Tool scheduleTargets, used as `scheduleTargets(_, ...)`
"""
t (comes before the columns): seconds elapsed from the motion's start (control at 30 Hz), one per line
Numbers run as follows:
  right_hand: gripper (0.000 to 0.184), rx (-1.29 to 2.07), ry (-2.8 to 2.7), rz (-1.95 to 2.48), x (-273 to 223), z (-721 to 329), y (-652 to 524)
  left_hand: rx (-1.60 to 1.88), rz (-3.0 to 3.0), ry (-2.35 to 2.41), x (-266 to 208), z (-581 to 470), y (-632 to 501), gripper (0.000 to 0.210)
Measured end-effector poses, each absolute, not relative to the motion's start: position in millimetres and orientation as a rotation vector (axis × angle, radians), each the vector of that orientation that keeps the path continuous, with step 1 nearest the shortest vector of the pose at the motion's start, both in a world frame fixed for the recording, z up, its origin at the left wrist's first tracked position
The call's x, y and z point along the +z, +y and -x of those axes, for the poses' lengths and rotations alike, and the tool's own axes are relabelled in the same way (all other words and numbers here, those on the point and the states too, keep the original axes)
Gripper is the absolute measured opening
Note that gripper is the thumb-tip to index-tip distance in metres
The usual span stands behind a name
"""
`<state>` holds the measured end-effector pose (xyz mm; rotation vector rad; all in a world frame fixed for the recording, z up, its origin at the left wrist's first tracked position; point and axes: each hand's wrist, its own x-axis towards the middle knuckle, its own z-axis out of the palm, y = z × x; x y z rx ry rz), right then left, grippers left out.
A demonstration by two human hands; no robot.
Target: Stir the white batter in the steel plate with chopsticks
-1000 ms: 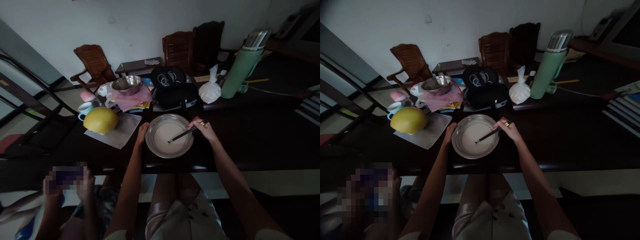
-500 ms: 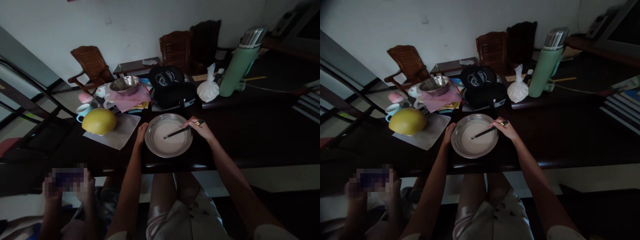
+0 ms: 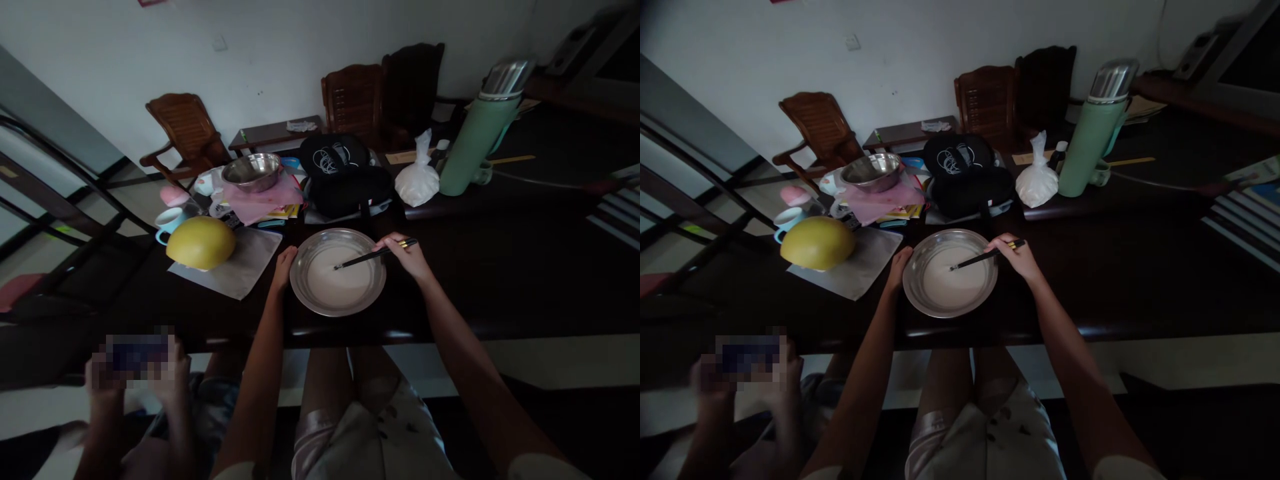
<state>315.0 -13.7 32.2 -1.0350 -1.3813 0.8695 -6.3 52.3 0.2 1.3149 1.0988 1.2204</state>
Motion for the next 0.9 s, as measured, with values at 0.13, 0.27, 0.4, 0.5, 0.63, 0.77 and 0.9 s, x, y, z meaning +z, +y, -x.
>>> scheduleTargets(0.13, 0.037, 0.895, -1.276, 1.027, 31.6, -319.5, -14.0, 1.213, -1.322, 1.136, 0.3, 6.3, 52.4, 0.046)
scheduleTargets(0.27, 0.035, 0.948, -1.465, 0.987, 28.9, -315.2, -13.2, 1.21, -1.312, 1.152, -0.6, 6.8, 53.3, 0.045)
scheduleTargets(0.4, 0.035, 0.838, -1.402, 1.048, 29.3, -316.0, -12.5, 1.201, -1.333, 1.139, -1.3, 7.5, 53.7, 0.044)
scheduleTargets(0.5, 0.04, 0.878, -1.305, 1.058, 29.6, -319.1, -13.5, 1.206, -1.331, 1.131, -1.4, 7.4, 53.6, 0.044)
scheduleTargets(0.63, 0.039, 0.903, -1.482, 1.02, 28.7, -315.9, -13.5, 1.214, -1.319, 1.116, -1.6, 6.9, 53.6, 0.047)
scheduleTargets(0.77, 0.037, 0.808, -1.462, 1.06, 28.8, -316.6, -12.0, 1.214, -1.301, 1.125, -1.2, 6.2, 53.5, 0.049)
scheduleTargets(0.9, 0.042, 0.895, -1.303, 1.071, 28.6, -320.3, -12.6, 1.213, -1.269, 1.162, 2.0, 6.3, 52.4, 0.051)
